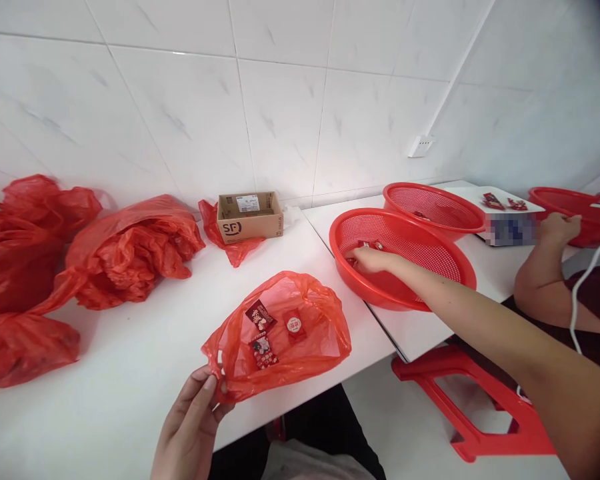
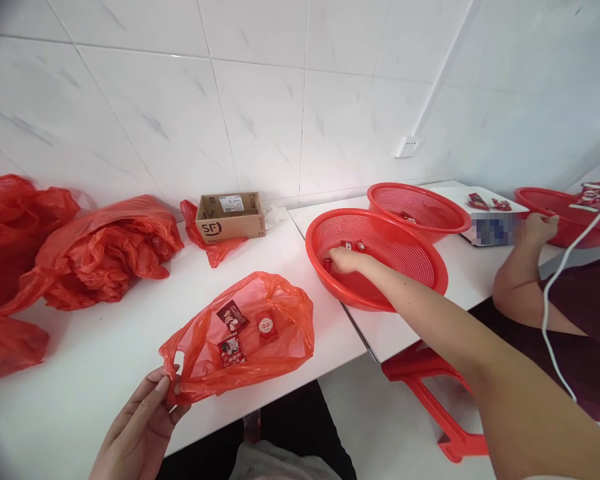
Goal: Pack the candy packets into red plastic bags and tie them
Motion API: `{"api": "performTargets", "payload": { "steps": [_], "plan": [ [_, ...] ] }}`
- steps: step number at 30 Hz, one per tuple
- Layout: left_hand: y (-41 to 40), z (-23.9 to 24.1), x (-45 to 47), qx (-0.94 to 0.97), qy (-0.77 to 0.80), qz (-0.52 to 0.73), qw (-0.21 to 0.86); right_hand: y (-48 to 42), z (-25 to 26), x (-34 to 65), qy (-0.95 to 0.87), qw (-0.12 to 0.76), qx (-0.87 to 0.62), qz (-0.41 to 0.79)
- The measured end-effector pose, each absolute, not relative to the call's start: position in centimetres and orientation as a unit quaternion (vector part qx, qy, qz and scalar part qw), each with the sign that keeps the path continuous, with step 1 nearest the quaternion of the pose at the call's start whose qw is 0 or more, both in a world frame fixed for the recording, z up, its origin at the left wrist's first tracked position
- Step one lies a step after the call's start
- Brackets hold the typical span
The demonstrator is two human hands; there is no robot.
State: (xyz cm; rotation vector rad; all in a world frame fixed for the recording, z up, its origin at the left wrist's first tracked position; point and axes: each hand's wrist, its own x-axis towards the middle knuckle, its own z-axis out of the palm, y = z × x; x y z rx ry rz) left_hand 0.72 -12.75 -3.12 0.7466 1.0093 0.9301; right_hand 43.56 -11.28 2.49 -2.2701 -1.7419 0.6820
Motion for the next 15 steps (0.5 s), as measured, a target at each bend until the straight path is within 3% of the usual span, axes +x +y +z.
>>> {"api": "performTargets", "payload": {
  "steps": [2,4,6,8,11,15],
  "plan": [
    [-12.7,-3.2,0.7,0.337,0.460,0.413,0.710,-11.2,4.5,43.5,-0.576,0.135,-0.775,0.222],
    [-12.6,-3.2,0.6,0.337,0.460,0.410,0.712,-11.6,6.7,42.2,-0.565,0.233,-0.757,0.232],
    [-12.3,-3.0,0.7,0.337,0.453,0.417,0.713,-12.3,8.5,39.2,-0.560,0.367,-0.688,0.281],
    [-12.0,-2.6,0.8,0.340,0.443,0.424,0.713,-13.1,8.9,35.0,-0.578,0.419,-0.594,0.371],
    [-11.6,-1.8,0.9,0.352,0.432,0.433,0.708,-14.0,6.8,28.8,-0.640,0.308,-0.526,0.468],
    [-11.8,-1.0,0.8,0.369,0.431,0.426,0.704,-14.1,2.8,25.5,-0.691,0.165,-0.634,0.306]
  ]
}}
